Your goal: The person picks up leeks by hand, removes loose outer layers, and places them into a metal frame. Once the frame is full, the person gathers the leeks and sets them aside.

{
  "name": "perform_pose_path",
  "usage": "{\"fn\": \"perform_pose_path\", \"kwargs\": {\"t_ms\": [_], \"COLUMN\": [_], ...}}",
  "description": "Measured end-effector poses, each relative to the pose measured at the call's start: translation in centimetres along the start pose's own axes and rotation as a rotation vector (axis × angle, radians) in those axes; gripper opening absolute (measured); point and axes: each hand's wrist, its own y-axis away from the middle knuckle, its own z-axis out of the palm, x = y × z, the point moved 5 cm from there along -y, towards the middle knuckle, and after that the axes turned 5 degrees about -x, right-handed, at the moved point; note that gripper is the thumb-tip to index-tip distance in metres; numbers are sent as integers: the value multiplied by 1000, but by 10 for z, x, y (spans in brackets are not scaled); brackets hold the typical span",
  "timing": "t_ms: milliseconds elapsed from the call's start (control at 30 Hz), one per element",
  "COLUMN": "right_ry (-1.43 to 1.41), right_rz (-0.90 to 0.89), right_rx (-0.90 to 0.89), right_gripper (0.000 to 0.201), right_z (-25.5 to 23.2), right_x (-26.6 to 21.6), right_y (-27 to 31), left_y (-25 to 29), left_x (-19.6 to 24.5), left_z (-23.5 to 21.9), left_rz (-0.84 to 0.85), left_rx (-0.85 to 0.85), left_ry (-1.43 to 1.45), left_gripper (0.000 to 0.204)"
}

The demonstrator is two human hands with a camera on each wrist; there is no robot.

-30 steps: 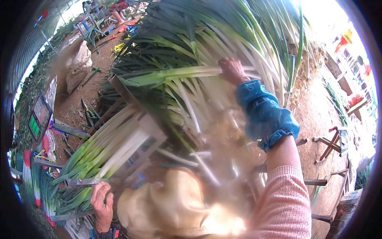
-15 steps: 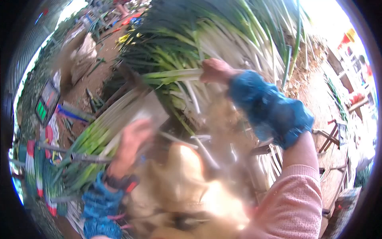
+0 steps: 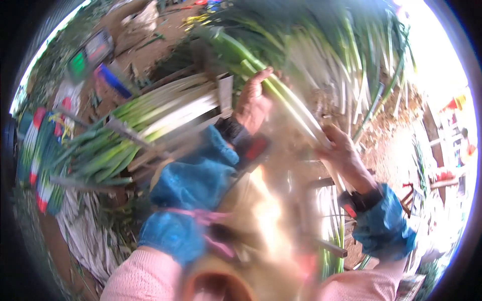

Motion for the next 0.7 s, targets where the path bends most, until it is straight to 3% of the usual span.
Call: {"fn": "perform_pose_path", "kwargs": {"t_ms": [67, 100, 133, 200, 267, 300, 333, 400, 433, 467, 500, 533, 567, 600, 633, 667, 700], "right_ry": [-172, -269, -374, -349, -507, -402, -228, -85, -151, -48, 93, 6, 99, 44, 164, 285, 387], "right_rz": [106, 259, 266, 111, 91, 16, -32, -267, -285, -397, -438, -681, -759, -852, -984, -966, -1005], "right_rx": [-239, -396, -440, -377, -433, -517, -471, -446, -484, -531, -466, -393, -403, -405, -369, -335, -241], "right_gripper": [37, 36, 39, 40, 40, 40, 36, 26, 38, 37, 38, 29, 35, 39, 45, 44, 42], "right_z": [8, 13, 22, 23, 44, 53, 59, 73, 82, 93, 106, 121, 136, 154, 176, 192, 209], "right_x": [-12, 1, -2, 1, -44, -60, -75, -106, -111, -134, -156, -185, -205, -213, -226, -232, -235], "right_y": [23, 33, 38, 27, 19, 7, -6, -35, -55, -70, -79, -81, -92, -111, -131, -147, -162], "left_y": [17, 20, 22, 28, 53, 59, 68, 114, 130, 147, 165, 184, 205, 223, 239, 257, 270], "left_x": [25, 41, 56, 87, 126, 146, 168, 214, 235, 259, 283, 309, 338, 377, 391, 408, 424], "left_z": [22, 33, 48, 74, 114, 129, 143, 178, 188, 193, 201, 199, 190, 169, 154, 122, 85], "left_rz": [123, 157, 184, 183, 341, 323, 306, 516, 500, 525, 597, 518, 313, 696, 688, 865, 803], "left_rx": [-45, -93, -145, -289, -456, -573, -688, -677, -693, -647, -764, -808, -832, -547, -468, -248, -96], "left_ry": [-28, -34, -41, -99, -174, -221, -268, -454, -438, -464, -611, -716, -577, -627, -735, -781, -880], "left_gripper": [24, 24, 24, 23, 21, 23, 24, 24, 17, 18, 22, 26, 26, 33, 40, 45, 43]}}
